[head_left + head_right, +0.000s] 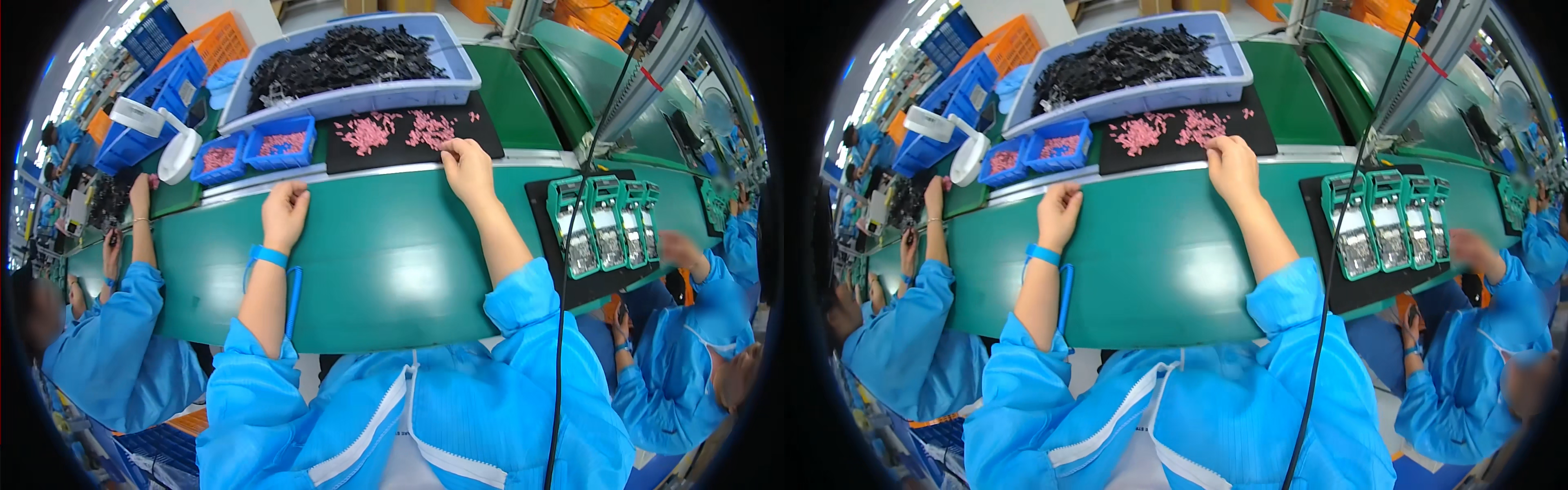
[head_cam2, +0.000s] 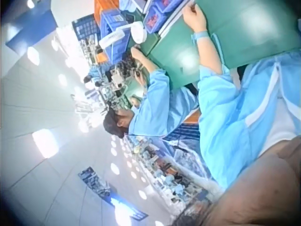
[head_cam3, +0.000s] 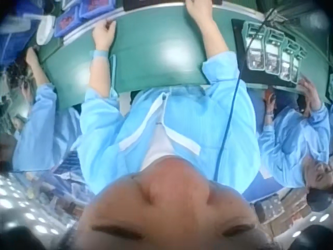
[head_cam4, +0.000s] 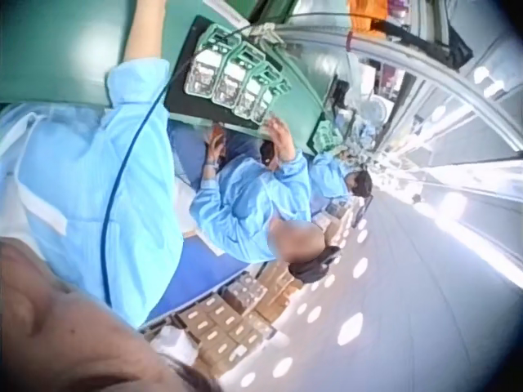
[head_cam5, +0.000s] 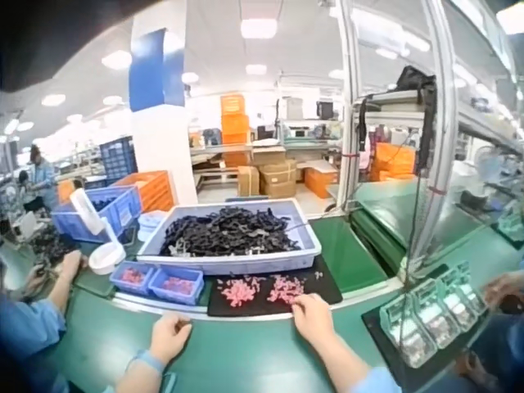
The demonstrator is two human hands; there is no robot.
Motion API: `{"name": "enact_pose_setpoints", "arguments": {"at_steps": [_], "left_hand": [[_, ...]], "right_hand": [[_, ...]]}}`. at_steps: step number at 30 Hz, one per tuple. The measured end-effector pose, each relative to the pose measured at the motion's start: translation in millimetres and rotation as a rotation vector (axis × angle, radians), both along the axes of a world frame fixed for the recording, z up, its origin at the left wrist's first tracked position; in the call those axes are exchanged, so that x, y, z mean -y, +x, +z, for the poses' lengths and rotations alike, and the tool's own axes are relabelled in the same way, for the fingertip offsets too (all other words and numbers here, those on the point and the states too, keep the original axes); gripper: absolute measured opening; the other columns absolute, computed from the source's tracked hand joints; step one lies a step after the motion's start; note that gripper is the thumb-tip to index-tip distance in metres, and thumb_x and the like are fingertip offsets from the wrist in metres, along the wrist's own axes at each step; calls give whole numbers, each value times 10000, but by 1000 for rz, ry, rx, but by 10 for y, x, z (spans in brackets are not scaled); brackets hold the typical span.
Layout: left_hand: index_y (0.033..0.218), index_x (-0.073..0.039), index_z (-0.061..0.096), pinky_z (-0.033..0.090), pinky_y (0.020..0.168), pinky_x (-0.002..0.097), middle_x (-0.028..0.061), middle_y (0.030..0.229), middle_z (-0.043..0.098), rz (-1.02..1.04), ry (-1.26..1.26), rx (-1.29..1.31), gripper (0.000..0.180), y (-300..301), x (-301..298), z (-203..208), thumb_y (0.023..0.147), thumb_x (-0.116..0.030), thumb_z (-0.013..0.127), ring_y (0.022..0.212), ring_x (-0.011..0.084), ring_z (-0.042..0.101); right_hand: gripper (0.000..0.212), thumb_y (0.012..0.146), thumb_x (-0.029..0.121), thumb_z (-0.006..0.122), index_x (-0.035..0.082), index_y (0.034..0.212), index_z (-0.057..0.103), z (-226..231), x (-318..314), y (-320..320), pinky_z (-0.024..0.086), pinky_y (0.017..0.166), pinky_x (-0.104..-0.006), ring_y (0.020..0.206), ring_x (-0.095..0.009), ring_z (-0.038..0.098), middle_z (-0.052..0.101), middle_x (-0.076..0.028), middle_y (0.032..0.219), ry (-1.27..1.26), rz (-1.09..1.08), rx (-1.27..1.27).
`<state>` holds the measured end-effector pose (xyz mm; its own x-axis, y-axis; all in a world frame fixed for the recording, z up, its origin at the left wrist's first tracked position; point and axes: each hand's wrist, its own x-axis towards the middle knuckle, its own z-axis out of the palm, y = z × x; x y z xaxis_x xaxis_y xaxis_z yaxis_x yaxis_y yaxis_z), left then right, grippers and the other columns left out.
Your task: The worker is assembling internal components of electronic devices by picking small parts from trays and placing them into circuit board housings on an assembly line.
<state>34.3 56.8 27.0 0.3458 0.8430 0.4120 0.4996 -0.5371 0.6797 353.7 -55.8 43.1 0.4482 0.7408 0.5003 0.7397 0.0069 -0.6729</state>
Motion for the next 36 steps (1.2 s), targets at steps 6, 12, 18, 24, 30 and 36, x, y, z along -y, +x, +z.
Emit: {"name": "enact_pose_setpoints", "arguments": {"at_steps": [6, 12, 18, 24, 30, 36], "left_hand": [[811, -40, 619, 490, 648, 362, 113, 797, 593, -17, -8, -319, 96, 104, -34, 236, 767, -111, 668, 702, 274, 600], [799, -67, 658, 495, 730, 426, 124, 846, 617, -282, 217, -341, 80, 1179, -2, 744, 792, -126, 607, 833, 327, 604], [761, -38, 698, 522, 723, 441, 178, 799, 658, -102, 52, -500, 165, 2253, 63, 484, 746, -200, 667, 798, 350, 645], [740, -54, 715, 529, 700, 458, 198, 769, 663, 87, -48, -452, 173, 2428, 80, 472, 731, -202, 627, 754, 365, 653], [731, -11, 697, 542, 694, 462, 214, 814, 668, 24, 33, -554, 158, 2303, 130, 553, 722, -146, 616, 768, 369, 665], [751, -43, 642, 506, 634, 375, 118, 788, 639, 83, 324, -768, 90, 1318, 843, 632, 726, -110, 587, 748, 251, 641]], "right_hand": [[74, 743, 151, 703, 100, 777, 662, -93, -286, 37, 495, 703, -418, 810, -303, 613, 622, -107, 821, -132, -142, 191], [76, 797, 97, 618, 23, 778, 611, -76, -327, 109, 477, 692, -454, 776, -336, 597, 607, -159, 812, -107, -48, 329], [57, 789, 71, 607, 19, 796, 586, -135, -307, 137, 471, 684, -461, 775, -348, 584, 592, -165, 817, -152, -131, 323], [67, 738, 47, 597, 2, 785, 586, 17, -321, 95, 477, 695, -466, 782, -363, 587, 594, -181, 819, -159, -124, 321], [99, 737, 83, 584, -12, 720, 603, 124, -328, 12, 485, 695, -501, 761, -391, 603, 605, -213, 781, -149, -110, 363], [138, 730, 137, 583, 0, 725, 601, 51, -18, -78, 470, 712, -484, 771, -373, 580, 595, -196, 769, -130, -61, 371]]}}
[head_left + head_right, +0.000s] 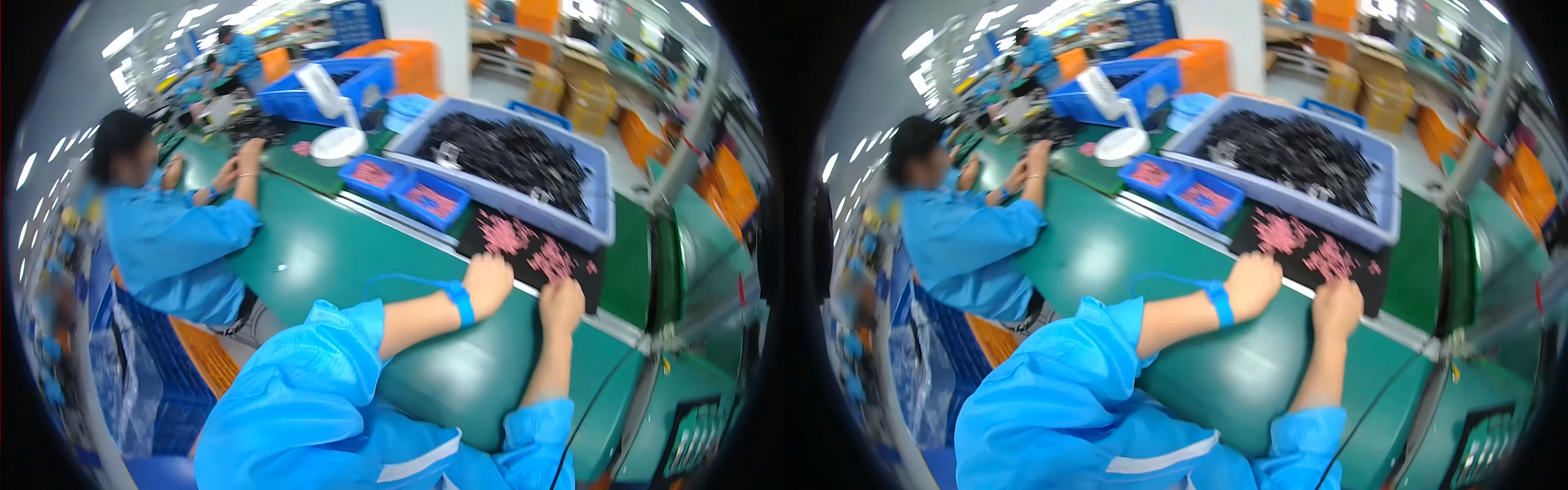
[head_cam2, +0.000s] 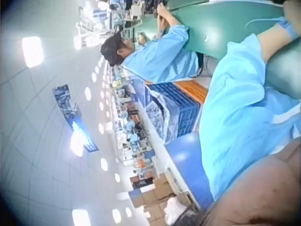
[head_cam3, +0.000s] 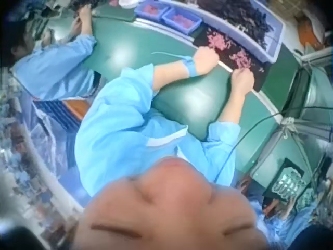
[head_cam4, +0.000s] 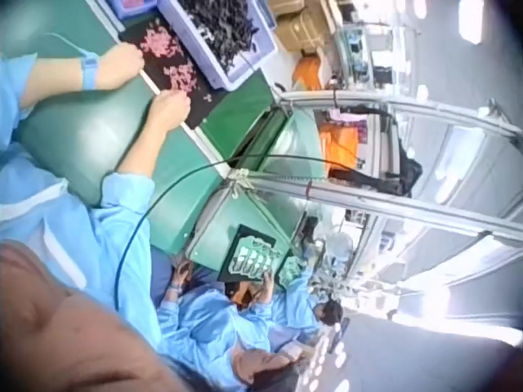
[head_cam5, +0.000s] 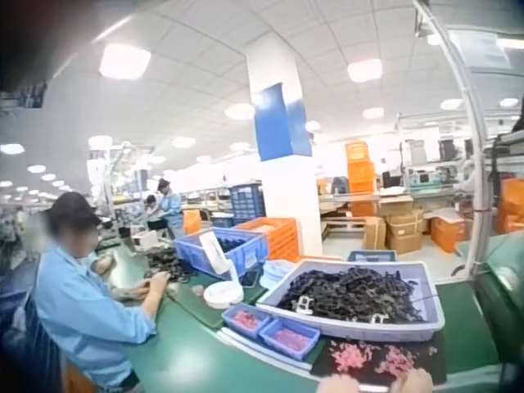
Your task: The worker is assembling internal components of electronic devices by picking small parts from trays and placing them into circuit board housings on an assembly line.
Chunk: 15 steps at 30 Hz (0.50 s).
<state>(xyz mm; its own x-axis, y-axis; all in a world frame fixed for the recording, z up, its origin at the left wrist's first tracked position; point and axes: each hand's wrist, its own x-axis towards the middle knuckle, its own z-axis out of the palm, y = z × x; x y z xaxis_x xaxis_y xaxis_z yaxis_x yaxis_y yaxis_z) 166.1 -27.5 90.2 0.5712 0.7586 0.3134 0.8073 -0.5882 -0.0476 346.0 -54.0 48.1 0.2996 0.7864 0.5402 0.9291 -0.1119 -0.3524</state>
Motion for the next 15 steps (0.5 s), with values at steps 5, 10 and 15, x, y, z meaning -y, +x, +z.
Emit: {"name": "enact_pose_setpoints", "arguments": {"at_steps": [5, 10, 15], "left_hand": [[728, -78, 695, 514, 646, 389, 129, 800, 668, 55, -148, 46, 100, -525, 477, -341, 719, -132, 610, 810, 269, 655], [677, -43, 623, 508, 693, 394, 128, 768, 614, -12, -109, 374, 62, -458, 662, -626, 688, -102, 607, 789, 293, 605], [667, -44, 633, 505, 666, 397, 129, 770, 614, -43, -146, 466, 45, -571, 612, -759, 674, -80, 608, 800, 301, 604]], "right_hand": [[220, 828, 168, 530, -21, 735, 590, -135, 148, 170, 462, 666, -501, 739, -405, 581, 592, -223, 762, 6, 7, 131], [215, 897, 187, 545, -28, 882, 553, -286, 289, 368, 453, 686, -484, 797, -410, 574, 592, -224, 855, -165, -68, 195], [327, 855, 230, 519, -65, 813, 651, 153, 528, -149, 524, 544, -505, 645, -421, 649, 642, -272, 733, -182, -78, 262]]}}
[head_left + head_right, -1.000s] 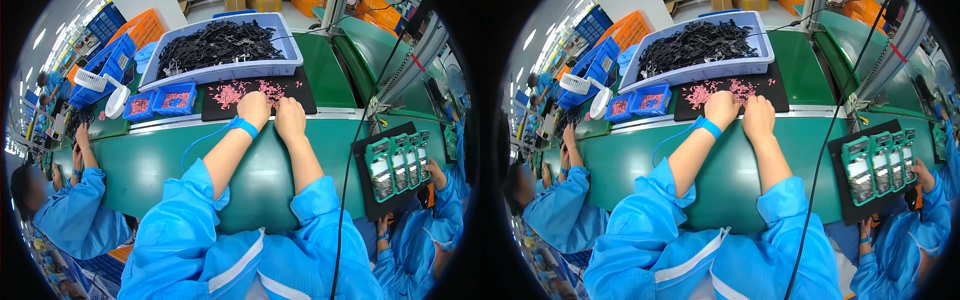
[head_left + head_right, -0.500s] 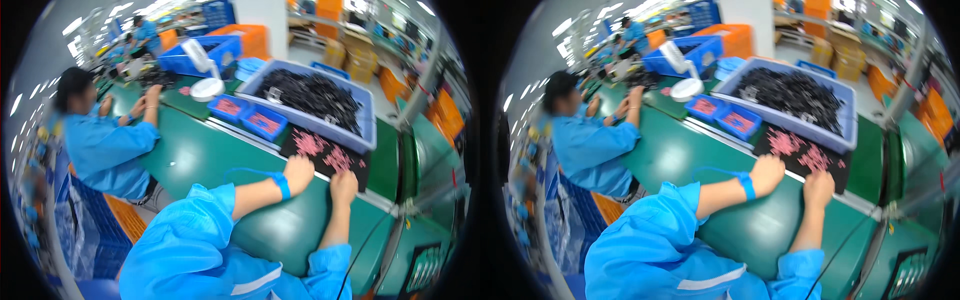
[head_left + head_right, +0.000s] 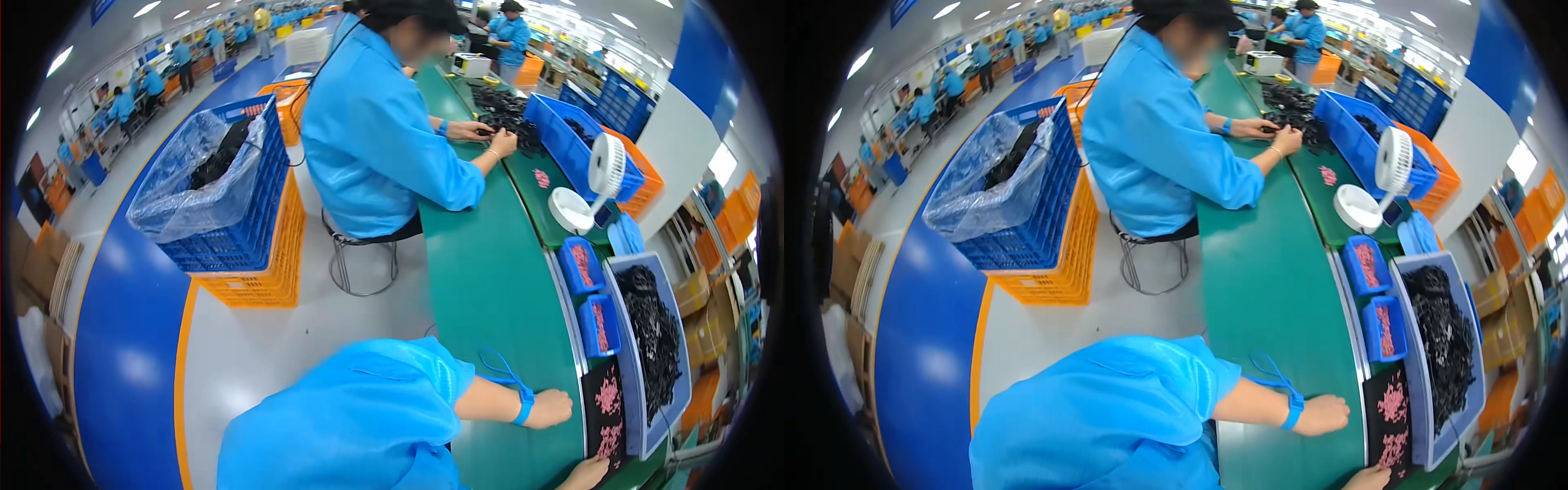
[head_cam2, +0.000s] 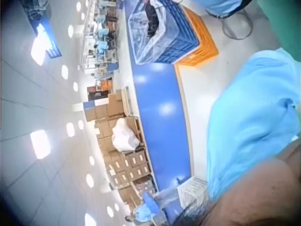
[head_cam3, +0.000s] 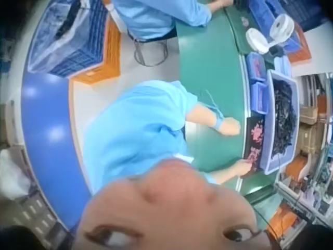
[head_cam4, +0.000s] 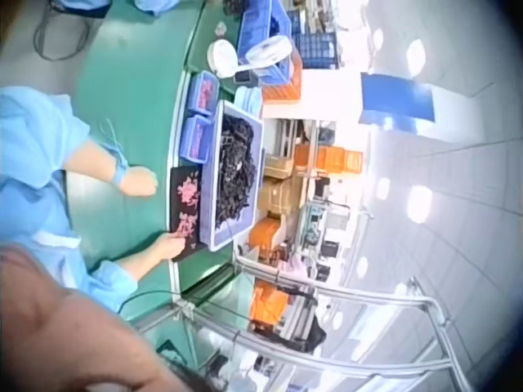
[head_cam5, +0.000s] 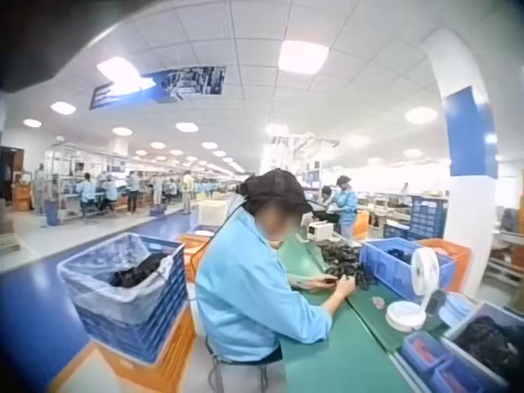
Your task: The worker is assembling internal components of electronic devices by picking small parts from trays and placing them into circuit board housings on an assembly line.
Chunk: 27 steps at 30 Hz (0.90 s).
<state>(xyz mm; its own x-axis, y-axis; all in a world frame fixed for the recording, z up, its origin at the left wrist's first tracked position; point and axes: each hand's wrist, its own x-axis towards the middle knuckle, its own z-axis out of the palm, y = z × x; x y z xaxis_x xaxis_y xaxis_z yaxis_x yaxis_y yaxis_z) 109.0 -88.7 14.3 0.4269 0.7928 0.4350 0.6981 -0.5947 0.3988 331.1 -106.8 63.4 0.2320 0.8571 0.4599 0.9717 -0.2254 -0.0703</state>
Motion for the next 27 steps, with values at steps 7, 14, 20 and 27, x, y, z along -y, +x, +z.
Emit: {"name": "enact_pose_setpoints", "arguments": {"at_steps": [7, 14, 20, 27], "left_hand": [[675, -24, 652, 502, 666, 394, 131, 764, 619, 28, -11, 20, 78, 190, -4, -51, 664, -89, 611, 793, 295, 608], [670, -50, 651, 453, 629, 345, 90, 759, 612, 115, -7, 40, 85, 281, -83, -114, 687, -121, 608, 787, 241, 578], [699, -7, 670, 455, 658, 365, 135, 797, 620, 87, -53, 61, 100, 381, -160, -161, 672, -93, 626, 806, 272, 575], [696, -6, 668, 450, 669, 355, 132, 800, 618, 60, -68, 30, 101, 391, -139, -141, 632, -81, 647, 812, 263, 568]], "right_hand": [[259, 797, 123, 503, -76, 723, 652, 12, 136, 35, 501, 549, -494, 609, -407, 632, 629, -267, 676, 59, -43, -21], [204, 786, 167, 561, 0, 678, 606, -474, -170, 531, 477, 574, -478, 635, -395, 597, 620, -200, 695, 217, -29, 53], [203, 794, 157, 558, -14, 690, 593, -811, -272, 1072, 472, 594, -477, 638, -395, 582, 602, -206, 689, 234, 92, 29], [186, 818, 131, 524, -15, 709, 561, -1008, -487, 1236, 469, 597, -489, 615, -406, 558, 573, -209, 687, 922, 972, -239]]}}
